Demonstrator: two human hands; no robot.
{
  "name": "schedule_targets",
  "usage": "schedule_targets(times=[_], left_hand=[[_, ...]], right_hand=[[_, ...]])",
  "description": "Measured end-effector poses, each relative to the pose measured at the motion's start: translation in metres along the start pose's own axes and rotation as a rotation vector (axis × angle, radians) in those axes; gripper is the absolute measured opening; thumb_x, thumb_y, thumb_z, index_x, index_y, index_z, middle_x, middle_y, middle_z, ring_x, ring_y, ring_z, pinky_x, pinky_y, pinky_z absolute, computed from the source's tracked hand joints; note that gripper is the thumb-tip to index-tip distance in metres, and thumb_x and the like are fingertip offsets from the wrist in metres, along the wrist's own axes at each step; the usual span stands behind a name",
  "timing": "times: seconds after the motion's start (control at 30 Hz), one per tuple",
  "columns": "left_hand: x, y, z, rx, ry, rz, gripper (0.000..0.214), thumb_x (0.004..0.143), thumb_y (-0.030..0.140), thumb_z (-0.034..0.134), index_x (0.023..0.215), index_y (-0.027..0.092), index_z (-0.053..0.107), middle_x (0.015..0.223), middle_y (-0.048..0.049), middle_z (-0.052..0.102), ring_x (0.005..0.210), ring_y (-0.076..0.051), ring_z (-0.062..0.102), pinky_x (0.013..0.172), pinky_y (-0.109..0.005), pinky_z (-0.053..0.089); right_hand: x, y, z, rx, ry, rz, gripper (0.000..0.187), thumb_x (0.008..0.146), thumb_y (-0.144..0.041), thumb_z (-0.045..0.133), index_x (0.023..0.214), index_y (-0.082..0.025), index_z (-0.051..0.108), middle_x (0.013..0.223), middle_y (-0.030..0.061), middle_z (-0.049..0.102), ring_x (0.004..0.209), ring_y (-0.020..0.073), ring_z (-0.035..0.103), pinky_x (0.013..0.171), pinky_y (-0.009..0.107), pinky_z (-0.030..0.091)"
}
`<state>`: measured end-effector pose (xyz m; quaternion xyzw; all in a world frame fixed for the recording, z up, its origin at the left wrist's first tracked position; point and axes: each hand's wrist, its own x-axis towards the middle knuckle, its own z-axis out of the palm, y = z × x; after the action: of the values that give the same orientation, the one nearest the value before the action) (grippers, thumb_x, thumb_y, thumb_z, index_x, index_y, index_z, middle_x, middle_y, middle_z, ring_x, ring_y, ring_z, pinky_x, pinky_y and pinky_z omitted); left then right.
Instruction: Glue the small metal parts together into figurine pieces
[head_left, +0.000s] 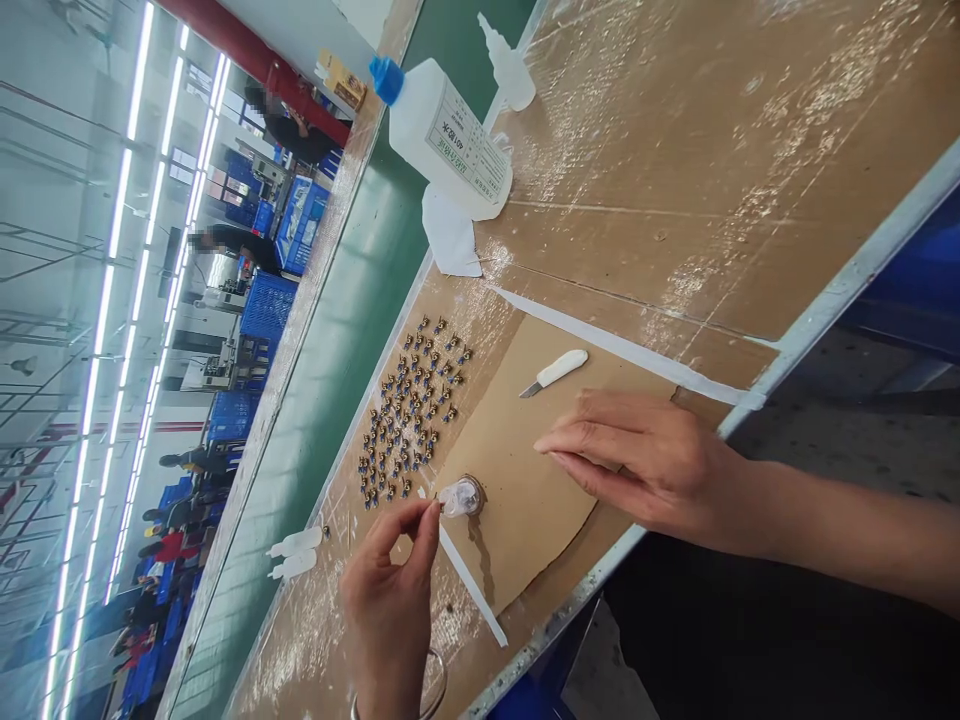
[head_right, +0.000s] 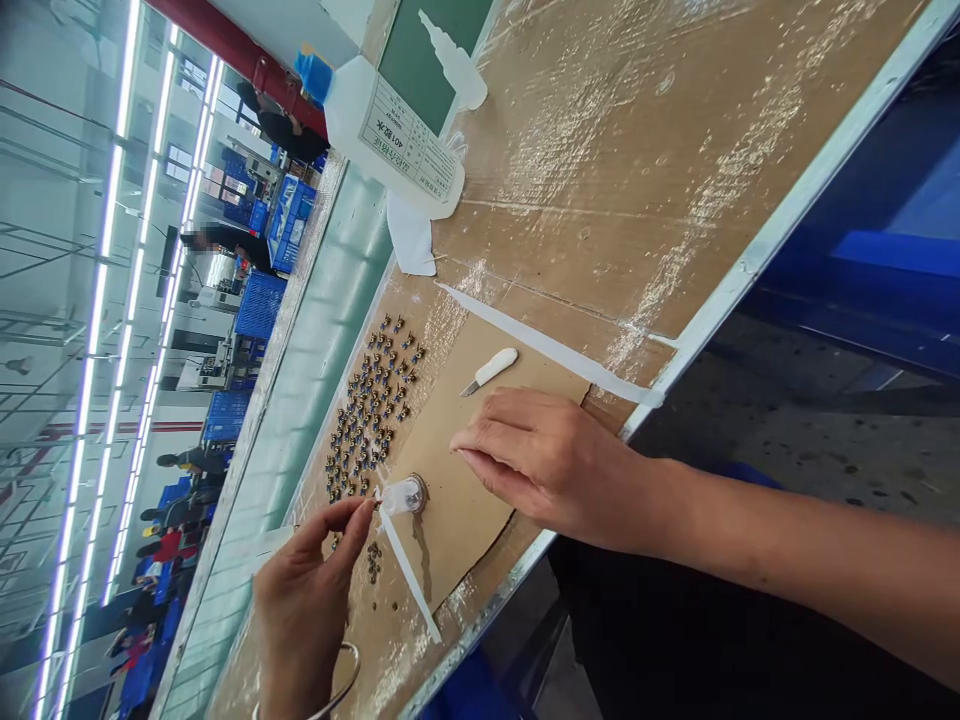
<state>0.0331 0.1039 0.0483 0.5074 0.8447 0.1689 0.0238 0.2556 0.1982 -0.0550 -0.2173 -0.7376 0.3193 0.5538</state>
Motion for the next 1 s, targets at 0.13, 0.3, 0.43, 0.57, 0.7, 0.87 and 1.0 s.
schedule_targets(times=[0.13, 0.3, 0.43, 0.57, 0.7, 0.87, 1.0], left_hand=[[-0.026, -0.016, -0.012, -0.049, 0.166, -0.240, 0.037, 0.058, 0.054, 0.072, 0.078, 0.023, 0.072, 0.077, -0.0005, 0.071, 0.074, -0.018, 0.063, 0.069, -0.027, 0.048], [-0.073, -0.058, -0.004, -0.194, 0.346, -0.535, 0.041, 0.054, 0.053, 0.075, 0.081, 0.022, 0.071, 0.078, -0.0007, 0.071, 0.078, -0.018, 0.064, 0.076, -0.028, 0.049], [-0.101, -0.082, 0.016, -0.375, 0.389, -0.619, 0.040, 0.053, 0.050, 0.077, 0.078, 0.019, 0.069, 0.075, 0.0002, 0.069, 0.075, -0.015, 0.062, 0.073, -0.023, 0.049], [-0.112, -0.085, 0.028, -0.462, 0.339, -0.697, 0.038, 0.059, 0.048, 0.075, 0.080, 0.018, 0.068, 0.078, -0.0006, 0.069, 0.077, -0.013, 0.061, 0.074, -0.022, 0.048], [-0.112, -0.084, 0.030, -0.451, 0.325, -0.684, 0.036, 0.062, 0.047, 0.073, 0.081, 0.017, 0.068, 0.078, -0.0009, 0.069, 0.077, -0.014, 0.060, 0.075, -0.023, 0.047], [-0.108, -0.085, 0.028, -0.392, 0.280, -0.647, 0.035, 0.063, 0.047, 0.072, 0.080, 0.017, 0.069, 0.077, -0.0012, 0.069, 0.076, -0.014, 0.061, 0.077, -0.025, 0.046], [-0.105, -0.084, 0.026, -0.359, 0.258, -0.639, 0.035, 0.062, 0.048, 0.072, 0.079, 0.017, 0.069, 0.078, -0.0019, 0.070, 0.077, -0.016, 0.062, 0.077, -0.027, 0.047]], right_hand=[[-0.001, 0.000, -0.001, 0.000, 0.003, -0.011, 0.014, 0.084, -0.008, 0.055, 0.096, -0.012, 0.062, 0.080, 0.0058, 0.062, 0.076, 0.0128, 0.057, 0.070, 0.027, 0.047], [0.000, -0.002, -0.001, -0.009, 0.008, -0.032, 0.018, 0.082, -0.005, 0.057, 0.097, -0.013, 0.062, 0.083, 0.0050, 0.064, 0.078, 0.0119, 0.059, 0.073, 0.025, 0.049], [0.002, -0.004, 0.000, -0.034, -0.020, -0.060, 0.019, 0.082, -0.004, 0.056, 0.098, -0.013, 0.062, 0.083, 0.0043, 0.065, 0.079, 0.0103, 0.060, 0.075, 0.022, 0.049], [0.002, -0.005, -0.001, -0.107, -0.042, -0.071, 0.016, 0.083, -0.006, 0.058, 0.096, -0.014, 0.062, 0.085, 0.0038, 0.066, 0.080, 0.0096, 0.061, 0.076, 0.021, 0.049], [0.000, -0.005, -0.001, -0.184, -0.036, -0.071, 0.012, 0.084, -0.011, 0.058, 0.093, -0.018, 0.062, 0.085, 0.0009, 0.067, 0.078, 0.0093, 0.062, 0.075, 0.020, 0.048], [0.001, -0.007, -0.001, -0.210, -0.069, 0.005, 0.013, 0.088, -0.018, 0.052, 0.094, -0.022, 0.063, 0.085, -0.0010, 0.068, 0.079, 0.0113, 0.063, 0.075, 0.024, 0.049], [0.000, -0.007, -0.002, -0.220, -0.060, -0.024, 0.012, 0.087, -0.017, 0.054, 0.094, -0.021, 0.063, 0.084, -0.0012, 0.068, 0.079, 0.0101, 0.063, 0.074, 0.022, 0.049]])
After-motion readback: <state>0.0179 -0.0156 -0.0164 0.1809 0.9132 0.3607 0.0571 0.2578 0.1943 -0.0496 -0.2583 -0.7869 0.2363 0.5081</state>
